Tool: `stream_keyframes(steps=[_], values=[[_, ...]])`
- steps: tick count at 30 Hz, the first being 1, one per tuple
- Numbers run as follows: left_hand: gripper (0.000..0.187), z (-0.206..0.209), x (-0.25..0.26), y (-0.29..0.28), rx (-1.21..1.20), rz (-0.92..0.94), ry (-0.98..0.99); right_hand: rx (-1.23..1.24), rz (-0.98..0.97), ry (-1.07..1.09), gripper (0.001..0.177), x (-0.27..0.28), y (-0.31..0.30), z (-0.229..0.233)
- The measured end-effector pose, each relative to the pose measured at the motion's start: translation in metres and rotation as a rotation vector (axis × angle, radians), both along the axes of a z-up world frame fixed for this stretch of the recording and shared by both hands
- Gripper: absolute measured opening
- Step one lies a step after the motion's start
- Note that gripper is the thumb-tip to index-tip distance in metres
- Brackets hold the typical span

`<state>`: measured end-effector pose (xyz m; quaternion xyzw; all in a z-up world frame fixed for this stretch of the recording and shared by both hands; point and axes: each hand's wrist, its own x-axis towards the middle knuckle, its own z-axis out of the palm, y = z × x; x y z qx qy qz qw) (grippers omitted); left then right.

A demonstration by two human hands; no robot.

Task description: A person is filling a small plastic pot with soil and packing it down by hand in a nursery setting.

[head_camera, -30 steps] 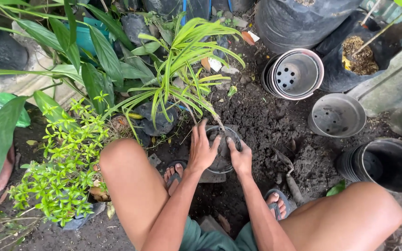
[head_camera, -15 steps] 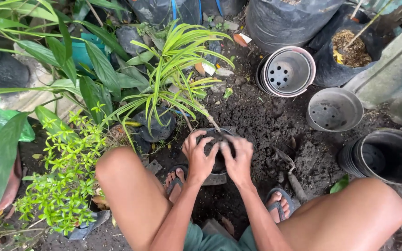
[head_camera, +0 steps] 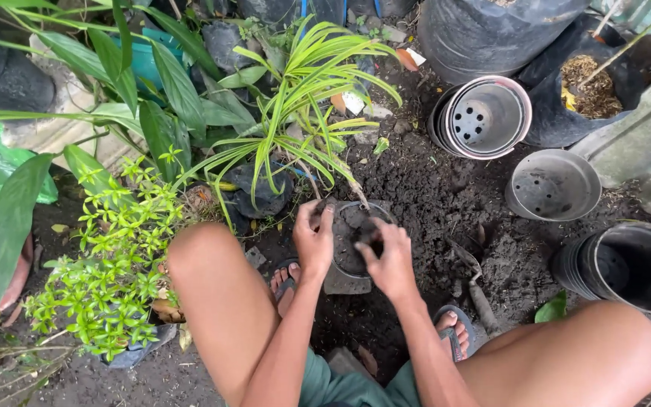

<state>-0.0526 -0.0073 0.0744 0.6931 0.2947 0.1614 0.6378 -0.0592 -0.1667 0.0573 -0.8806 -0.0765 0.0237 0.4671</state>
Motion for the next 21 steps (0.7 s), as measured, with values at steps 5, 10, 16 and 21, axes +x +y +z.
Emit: stream_keyframes(steps=[5,10,16,21], values=[[0.037,0.029,-0.003,-0.004,0.189,-0.021,0.0,-0.44,-0.002,-0.246,0.031,-0.008,0.02,-0.015],[0.032,-0.016,-0.009,-0.002,0.388,0.004,-0.11,-0.449,-0.118,-0.275,0.039,-0.005,0.014,-0.038],[0.039,-0.011,-0.013,-0.009,0.429,-0.179,-0.06,-0.392,-0.113,-0.277,0.021,-0.002,0.012,-0.033],[0.082,0.001,-0.019,-0.01,0.276,-0.394,0.193,-0.253,-0.281,-0.224,0.017,0.007,-0.014,-0.036]])
